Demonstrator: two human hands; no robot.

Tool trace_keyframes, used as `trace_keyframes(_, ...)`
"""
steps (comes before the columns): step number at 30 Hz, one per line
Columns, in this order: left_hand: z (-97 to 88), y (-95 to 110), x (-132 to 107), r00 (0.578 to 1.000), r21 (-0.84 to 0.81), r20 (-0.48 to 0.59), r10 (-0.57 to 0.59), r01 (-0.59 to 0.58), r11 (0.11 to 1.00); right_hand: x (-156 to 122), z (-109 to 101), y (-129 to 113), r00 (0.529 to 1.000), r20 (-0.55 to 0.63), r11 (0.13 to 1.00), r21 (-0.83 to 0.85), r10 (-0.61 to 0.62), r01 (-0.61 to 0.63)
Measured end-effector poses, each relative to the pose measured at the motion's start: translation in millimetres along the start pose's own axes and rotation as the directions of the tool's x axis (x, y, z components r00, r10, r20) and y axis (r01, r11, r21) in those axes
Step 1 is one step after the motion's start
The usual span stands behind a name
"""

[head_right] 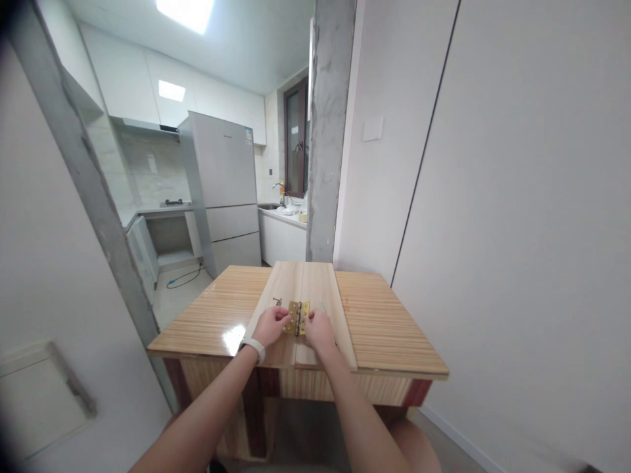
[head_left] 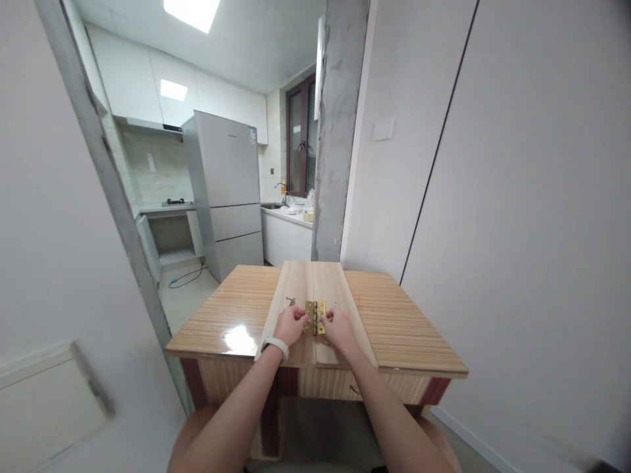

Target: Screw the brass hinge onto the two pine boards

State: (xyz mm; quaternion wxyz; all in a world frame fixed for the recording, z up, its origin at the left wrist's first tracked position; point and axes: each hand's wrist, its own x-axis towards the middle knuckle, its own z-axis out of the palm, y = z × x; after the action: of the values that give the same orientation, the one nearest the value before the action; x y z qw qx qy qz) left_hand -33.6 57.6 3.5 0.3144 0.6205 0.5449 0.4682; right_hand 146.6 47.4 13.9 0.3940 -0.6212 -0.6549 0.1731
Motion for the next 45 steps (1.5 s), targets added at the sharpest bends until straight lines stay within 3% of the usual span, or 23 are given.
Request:
trace_keyframes(11, 6.8, -6.9, -10.2, 0.996, 0.207, 0.010, 0.091, -0.091, 0.974, -10.5, 9.0, 1.1, 1.000, 0.007, 0.961, -0.276, -0.015, 0.016)
trace_keyframes(16, 7.3, 1.4, -17.5, 0.991, 0.333, 0.019, 0.129, -0.128, 0.934, -16.5, 9.5, 0.9, 0.998, 0.033, 0.940, -0.338, -0.044, 0.052)
trace_keyframes(22, 3.5, -2.2, -20.6, 0.982, 0.365, 0.042, 0.182, -0.185, 0.912, -24.7, 7.7, -2.7, 0.996, 0.050, 0.907, -0.410, -0.080, 0.093)
trace_keyframes(26, -1.9, -11.4, -21.2, 0.972, 0.306, 0.054, 0.227, -0.232, 0.923, -36.2, 4.5, -2.4, 0.985, 0.008, 0.913, -0.374, -0.170, 0.161)
trace_keyframes(32, -7.2, -19.2, -24.2, 0.951, 0.222, 0.111, 0.289, -0.307, 0.925, -48.9, 2.8, 2.6, 0.922, 0.025, 0.891, -0.249, -0.386, 0.380)
trace_keyframes(37, -7.8, -18.5, -27.7, 0.954, 0.224, 0.107, 0.280, -0.298, 0.928, -52.2, 5.2, 4.6, 0.909, 0.092, 0.875, -0.245, -0.407, 0.416)
trace_keyframes(45, -8.6, -16.6, -30.6, 0.956, 0.191, 0.119, 0.268, -0.287, 0.939, -53.5, 6.4, 5.3, 0.907, 0.083, 0.882, -0.214, -0.412, 0.420)
